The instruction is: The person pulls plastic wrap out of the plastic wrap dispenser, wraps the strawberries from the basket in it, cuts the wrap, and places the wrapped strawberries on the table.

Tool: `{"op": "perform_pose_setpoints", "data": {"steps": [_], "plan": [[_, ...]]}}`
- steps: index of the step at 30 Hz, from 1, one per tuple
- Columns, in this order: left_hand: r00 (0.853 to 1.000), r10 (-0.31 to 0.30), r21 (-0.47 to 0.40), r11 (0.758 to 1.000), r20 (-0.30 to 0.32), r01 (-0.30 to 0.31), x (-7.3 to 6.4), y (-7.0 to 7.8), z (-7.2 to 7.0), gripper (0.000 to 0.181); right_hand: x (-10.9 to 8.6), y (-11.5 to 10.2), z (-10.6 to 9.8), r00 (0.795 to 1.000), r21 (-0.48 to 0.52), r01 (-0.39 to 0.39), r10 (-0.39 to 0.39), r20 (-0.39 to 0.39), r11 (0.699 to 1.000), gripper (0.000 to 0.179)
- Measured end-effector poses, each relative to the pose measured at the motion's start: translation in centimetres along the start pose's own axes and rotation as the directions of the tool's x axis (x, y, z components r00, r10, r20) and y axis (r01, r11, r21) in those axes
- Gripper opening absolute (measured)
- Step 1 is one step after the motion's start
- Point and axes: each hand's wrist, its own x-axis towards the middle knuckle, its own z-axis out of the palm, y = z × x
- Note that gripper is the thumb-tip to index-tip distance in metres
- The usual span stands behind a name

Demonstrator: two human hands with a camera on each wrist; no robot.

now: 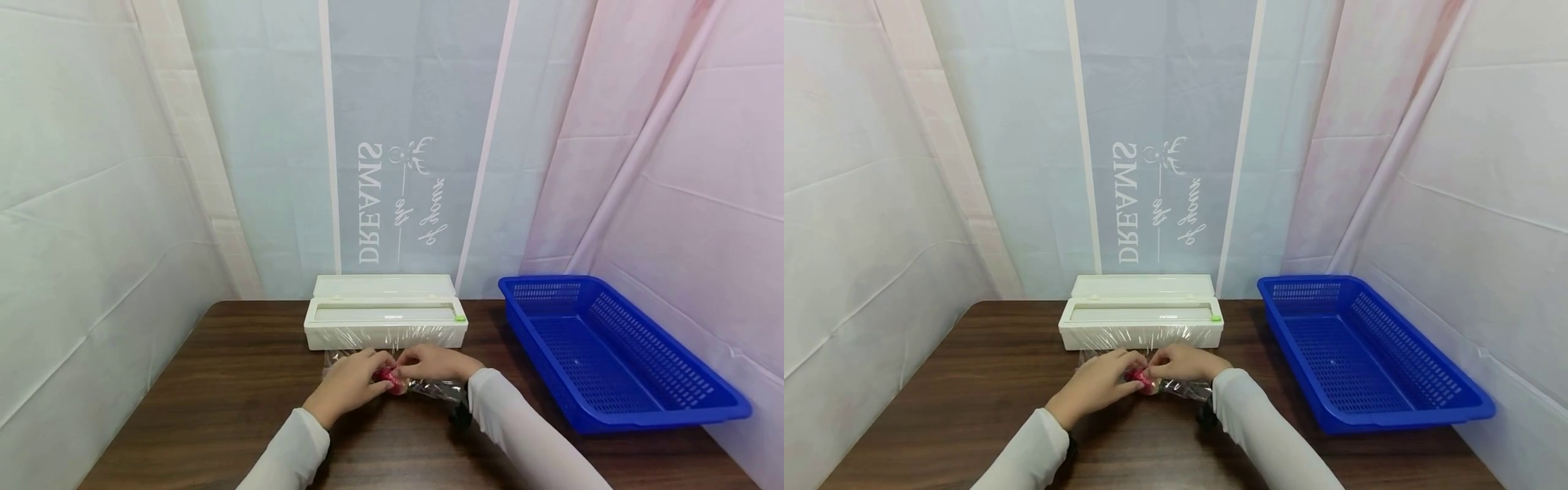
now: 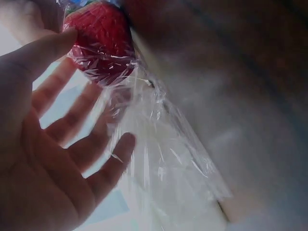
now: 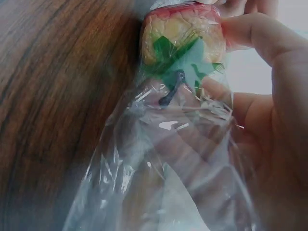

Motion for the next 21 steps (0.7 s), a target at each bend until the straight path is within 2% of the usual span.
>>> {"op": "perform_pose_setpoints", "data": {"steps": [4,8,16,19,21], "plan": [[0.998,-0.038,-0.029,0.999,0.041,0.039,0.4,-0.2,-0.1,0.025,-0.4,0.1,0.0,0.999,0.007,-0.004,0.004,-0.044,1.0,0.031],[0.995,-0.055,-0.044,0.997,0.088,0.059,1.1,-0.2,-0.3,0.022,-0.7,0.2,0.0,0.997,-0.032,0.005,-0.008,-0.073,0.999,0.031],[0.983,-0.084,-0.064,0.993,0.166,0.096,2.5,-0.5,-0.8,0.018,-1.6,0.5,-0.7,0.995,-0.097,0.06,-0.068,-0.072,0.993,0.023],[0.975,-0.103,-0.034,0.993,0.196,0.111,3.0,-0.6,-1.0,0.018,-2.0,0.4,-0.9,0.986,-0.182,0.087,-0.11,-0.123,0.979,0.02],[0.97,-0.116,-0.015,0.992,0.214,0.122,3.2,-0.6,-1.0,0.018,-2.1,0.1,-0.8,0.966,-0.279,0.104,-0.164,-0.201,0.955,0.019]]}}
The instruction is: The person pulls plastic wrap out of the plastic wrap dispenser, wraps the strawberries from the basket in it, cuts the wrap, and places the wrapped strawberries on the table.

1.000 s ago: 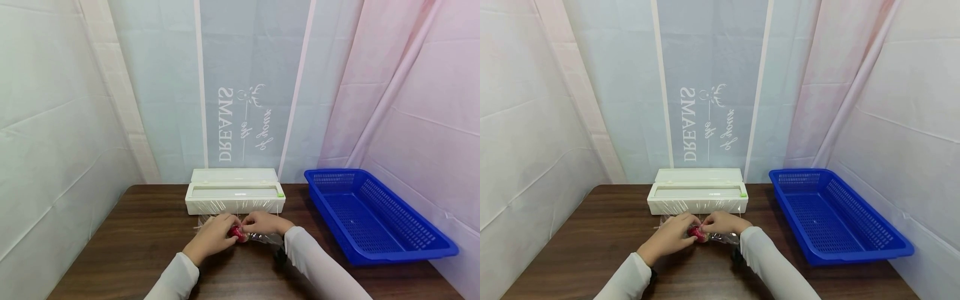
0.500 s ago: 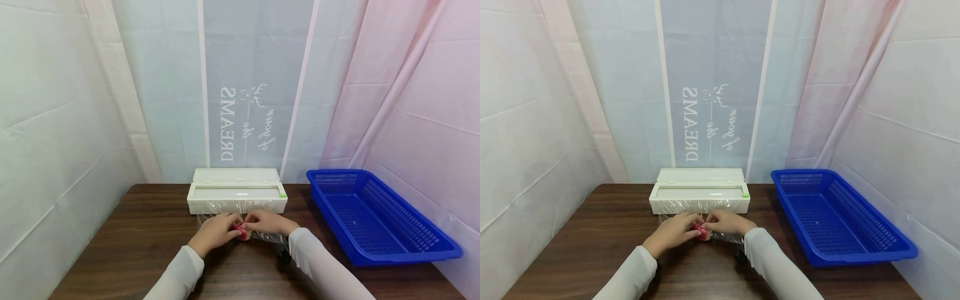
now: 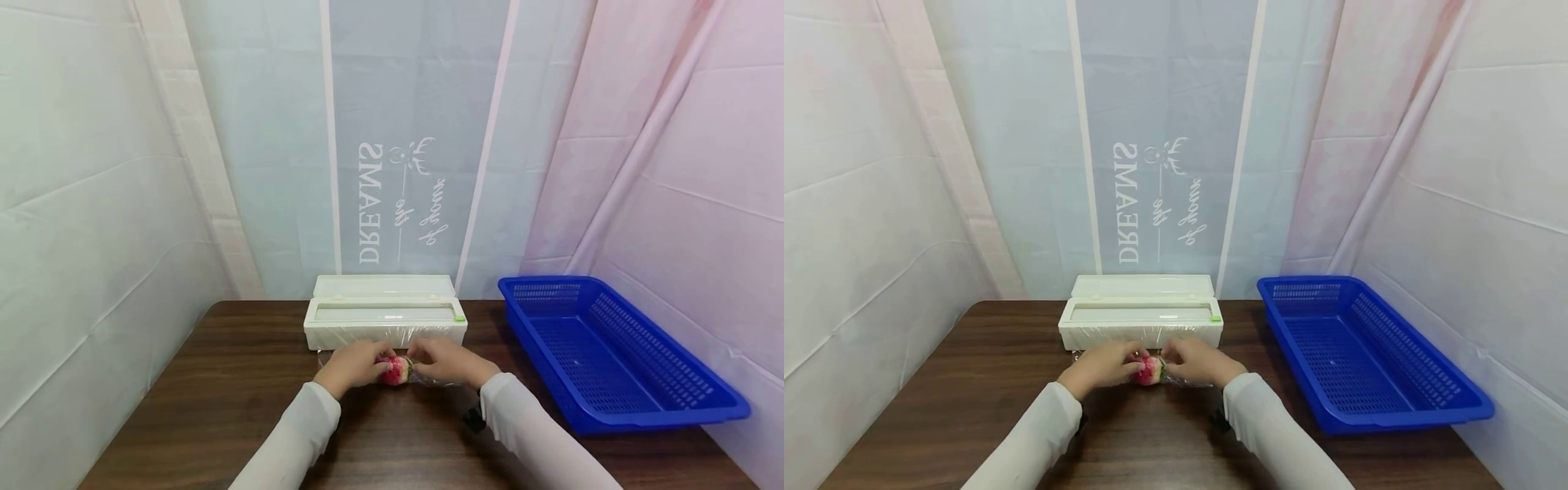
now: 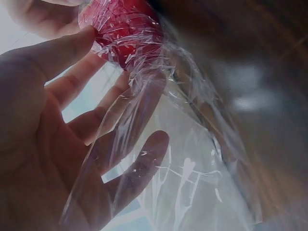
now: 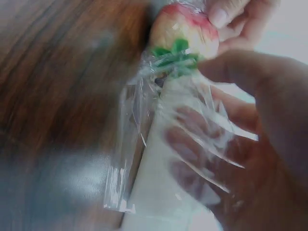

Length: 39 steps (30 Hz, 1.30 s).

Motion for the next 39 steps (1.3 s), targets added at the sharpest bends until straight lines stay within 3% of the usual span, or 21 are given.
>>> {"op": "perform_pose_setpoints", "data": {"steps": [2,5,7,9,12,15,25,39], "plan": [[1.0,-0.007,0.008,1.0,0.012,0.007,0.3,0.0,-0.1,0.018,0.0,-0.5,0.2,0.992,-0.114,0.05,-0.063,-0.114,0.992,0.019],[1.0,-0.011,0.013,1.0,0.02,0.011,0.5,0.0,-0.1,0.018,0.2,-1.7,0.8,0.957,-0.268,0.111,-0.176,-0.232,0.957,0.018],[1.0,-0.009,0.011,1.0,0.018,0.008,0.6,-0.1,-0.2,0.018,0.3,-2.5,1.3,0.944,-0.33,0.133,-0.22,-0.244,0.935,0.018],[1.0,-0.006,0.002,1.0,0.017,0.006,0.6,-0.1,-0.3,0.017,0.3,-3.1,1.8,0.949,-0.355,0.125,-0.216,-0.231,0.926,0.023],[1.0,0.002,-0.015,1.0,0.014,-0.002,0.7,-0.3,-0.4,0.017,0.3,-3.3,2.5,0.967,-0.341,0.079,-0.154,-0.2,0.937,0.031],[1.0,-0.002,-0.025,1.0,0.018,0.002,0.8,-0.5,-0.3,0.018,0.6,-3.1,2.9,0.973,-0.315,0.05,-0.118,-0.2,0.948,0.037],[0.998,-0.019,-0.12,0.992,0.062,0.027,1.2,-1.4,0.3,0.028,1.4,-2.2,4.0,0.966,-0.276,0.046,-0.112,-0.231,0.96,0.045],[0.999,0.004,-0.128,0.992,0.036,0.001,1.6,-1.6,0.7,0.027,1.8,-2.0,3.7,0.971,-0.28,0.066,-0.126,-0.202,0.958,0.038]]}}
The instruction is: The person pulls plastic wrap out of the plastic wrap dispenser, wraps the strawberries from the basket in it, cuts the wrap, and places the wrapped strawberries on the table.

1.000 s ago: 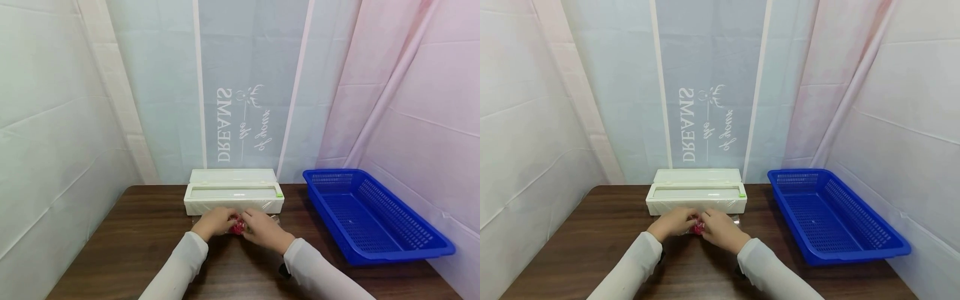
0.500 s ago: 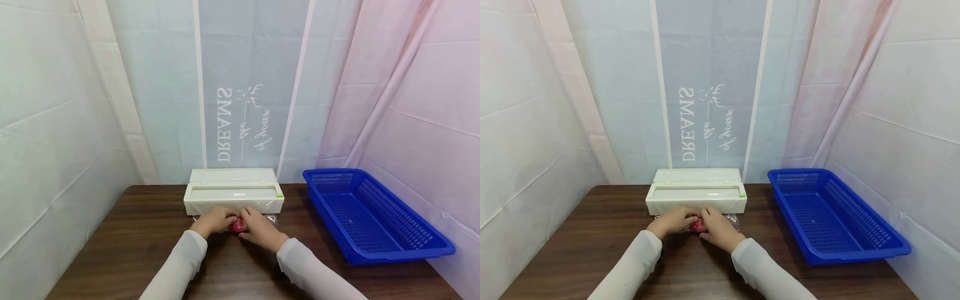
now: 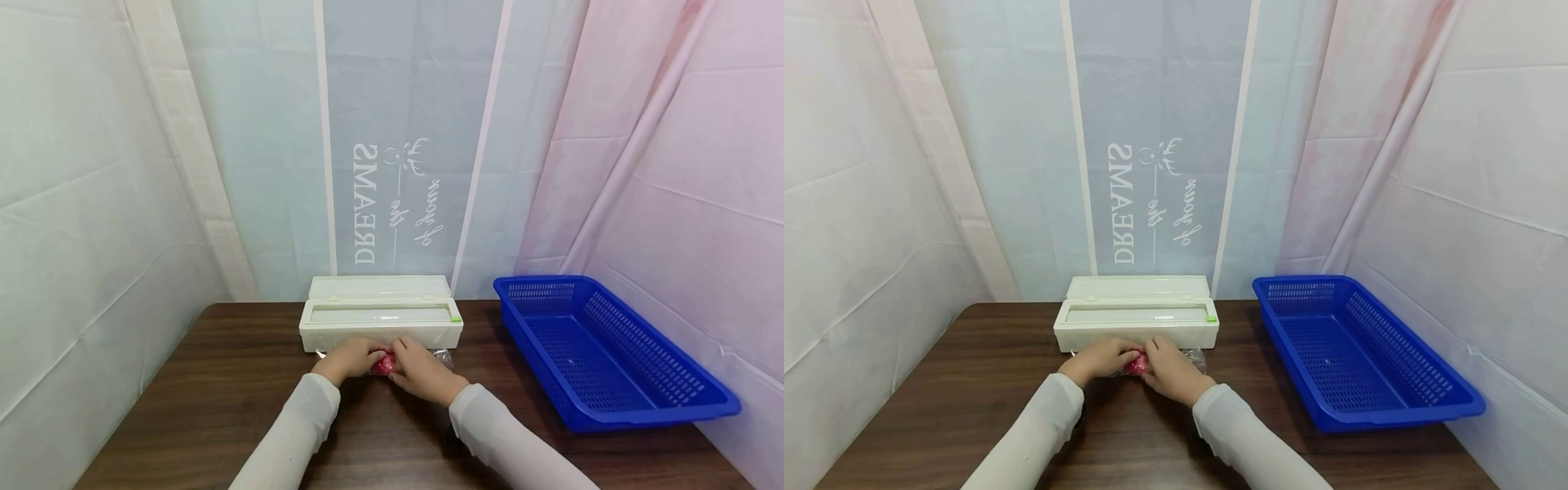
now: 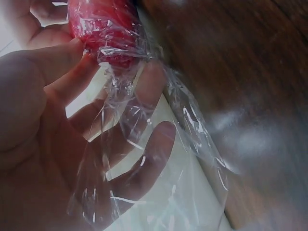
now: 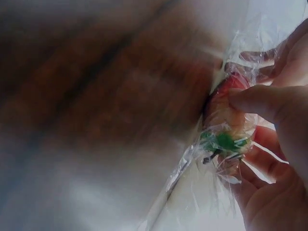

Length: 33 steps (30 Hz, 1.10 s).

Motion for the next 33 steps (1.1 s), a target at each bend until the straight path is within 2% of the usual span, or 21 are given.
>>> {"op": "perform_pose_setpoints", "data": {"steps": [3,5,7,10,12,14,16,20,25,30,33], "plan": [[0.999,-0.035,0.021,0.999,-0.041,0.036,-0.1,0.2,0.1,0.026,0.3,0.2,0.0,1.0,0.001,0.013,-0.013,0.019,1.0,0.038],[0.993,-0.089,0.046,0.995,-0.079,0.092,-0.3,0.5,0.2,0.025,0.5,0.3,-0.1,0.999,0.003,0.018,-0.018,0.036,1.0,0.038],[0.981,-0.14,0.074,0.986,-0.132,0.15,-0.5,0.7,0.2,0.023,0.7,0.4,-0.1,0.998,0.01,0.016,-0.017,0.056,1.0,0.037],[0.956,-0.194,0.102,0.97,-0.219,0.221,-0.8,1.0,0.3,0.018,1.1,0.3,-0.3,0.997,0.036,0.006,-0.009,0.082,0.999,0.036],[0.942,-0.201,0.116,0.964,-0.268,0.238,-0.9,0.9,0.4,0.013,1.3,0.2,-0.4,0.996,0.059,-0.01,0.005,0.095,0.998,0.036],[0.936,-0.193,0.123,0.963,-0.294,0.238,-1.0,0.7,0.4,0.011,1.3,0.2,-0.5,0.994,0.086,-0.032,0.023,0.105,0.996,0.036],[0.939,-0.179,0.125,0.967,-0.294,0.224,-1.1,0.4,0.5,0.009,1.3,0.2,-0.7,0.993,0.106,-0.051,0.039,0.113,0.993,0.036],[0.949,-0.179,0.09,0.974,-0.258,0.208,-1.3,0.0,0.6,0.01,1.3,0.3,-0.8,0.99,0.114,-0.075,0.061,0.124,0.991,0.035],[0.954,-0.181,0.074,0.976,-0.237,0.204,-1.5,-0.3,0.6,0.013,1.4,0.5,-0.4,0.994,0.053,-0.061,0.056,0.093,0.997,0.032],[0.968,-0.143,0.095,0.982,-0.207,0.165,-1.6,-0.3,0.5,0.022,1.4,0.5,-0.3,0.996,0.024,-0.057,0.056,0.066,0.998,0.025],[0.977,-0.134,0.072,0.986,-0.168,0.147,-1.8,-0.5,0.6,0.028,1.4,0.6,-0.4,0.996,0.02,-0.064,0.062,0.066,0.998,0.024]]}}
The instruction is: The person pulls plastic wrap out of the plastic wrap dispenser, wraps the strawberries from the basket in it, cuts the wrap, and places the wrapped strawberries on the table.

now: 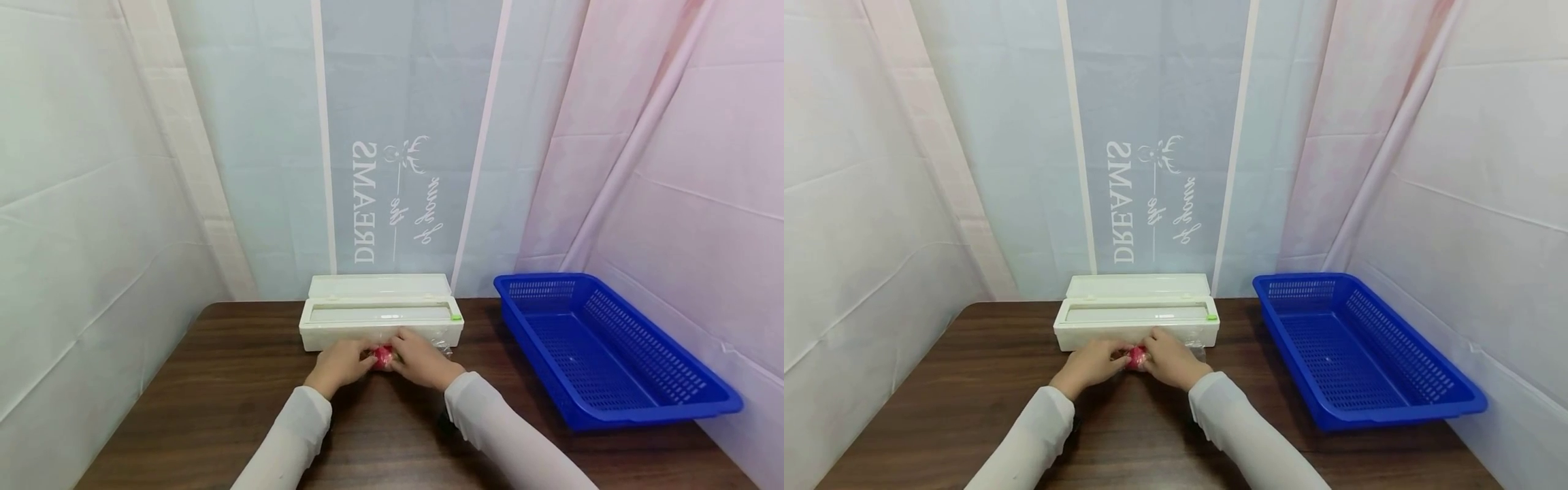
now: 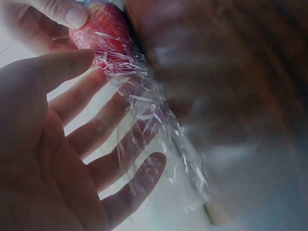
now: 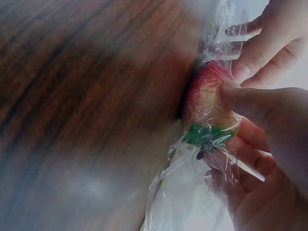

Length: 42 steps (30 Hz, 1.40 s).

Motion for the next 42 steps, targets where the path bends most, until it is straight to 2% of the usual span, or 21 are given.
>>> {"op": "perform_pose_setpoints", "data": {"steps": [5,8,15,21,23,25,26,28,31,33,35,36,37,39,42], "plan": [[0.997,0.007,-0.073,0.997,0.076,-0.001,-0.3,-0.4,0.1,0.039,0.0,0.2,0.0,1.0,0.029,-0.016,0.015,0.012,0.999,0.027],[0.996,-0.002,-0.093,0.996,0.09,0.01,-0.5,-0.5,0.1,0.043,0.0,0.2,-0.1,1.0,0.054,-0.013,0.011,0.022,0.998,0.028],[0.997,-0.042,-0.105,0.993,0.072,0.049,-1.1,-0.9,-0.3,0.041,0.3,0.5,-0.4,0.996,0.123,-0.05,0.04,0.083,0.991,0.033],[0.994,-0.096,-0.069,0.993,0.051,0.099,-1.7,-1.7,-1.8,0.032,0.3,0.6,-0.5,0.993,0.142,-0.065,0.049,0.111,0.988,0.036],[0.993,-0.119,-0.072,0.99,0.029,0.121,-1.9,-2.2,-2.5,0.03,0.3,0.6,-0.6,0.993,0.143,-0.064,0.049,0.109,0.988,0.037],[0.989,-0.149,-0.083,0.986,-0.02,0.147,-2.0,-2.8,-3.3,0.026,0.2,0.6,-0.6,0.994,0.147,-0.06,0.046,0.096,0.987,0.036],[0.984,-0.173,-0.093,0.982,-0.05,0.168,-2.1,-3.2,-3.6,0.024,0.2,0.6,-0.5,0.995,0.146,-0.057,0.044,0.09,0.988,0.035],[0.965,-0.226,-0.123,0.97,-0.132,0.211,-2.3,-3.9,-4.2,0.019,0.2,0.6,-0.5,0.996,0.147,-0.054,0.042,0.083,0.988,0.035],[0.912,-0.303,-0.182,0.948,-0.277,0.26,-2.3,-5.1,-4.9,0.016,0.3,0.7,-0.3,0.997,0.149,-0.049,0.039,0.068,0.988,0.036],[0.875,-0.325,-0.238,0.938,-0.359,0.25,-2.3,-5.7,-5.0,0.023,0.3,0.6,-0.4,0.997,0.153,-0.05,0.04,0.065,0.987,0.036],[0.848,-0.343,-0.294,0.926,-0.405,0.234,-2.1,-6.4,-4.9,0.037,0.3,0.7,-0.3,0.997,0.146,-0.056,0.047,0.068,0.988,0.036],[0.842,-0.352,-0.32,0.919,-0.409,0.229,-2.1,-6.6,-4.8,0.044,0.3,0.7,-0.3,0.996,0.142,-0.059,0.049,0.073,0.988,0.036],[0.842,-0.36,-0.348,0.911,-0.401,0.224,-2.0,-6.9,-4.7,0.052,0.3,0.7,-0.3,0.995,0.142,-0.066,0.055,0.08,0.988,0.037],[0.855,-0.372,-0.392,0.893,-0.361,0.223,-1.9,-7.3,-4.5,0.064,0.2,0.7,-0.2,0.993,0.148,-0.084,0.07,0.092,0.986,0.037],[0.87,-0.4,-0.427,0.867,-0.287,0.257,-1.9,-7.8,-4.1,0.073,0.2,0.7,-0.2,0.991,0.157,-0.099,0.084,0.101,0.983,0.039]]}}
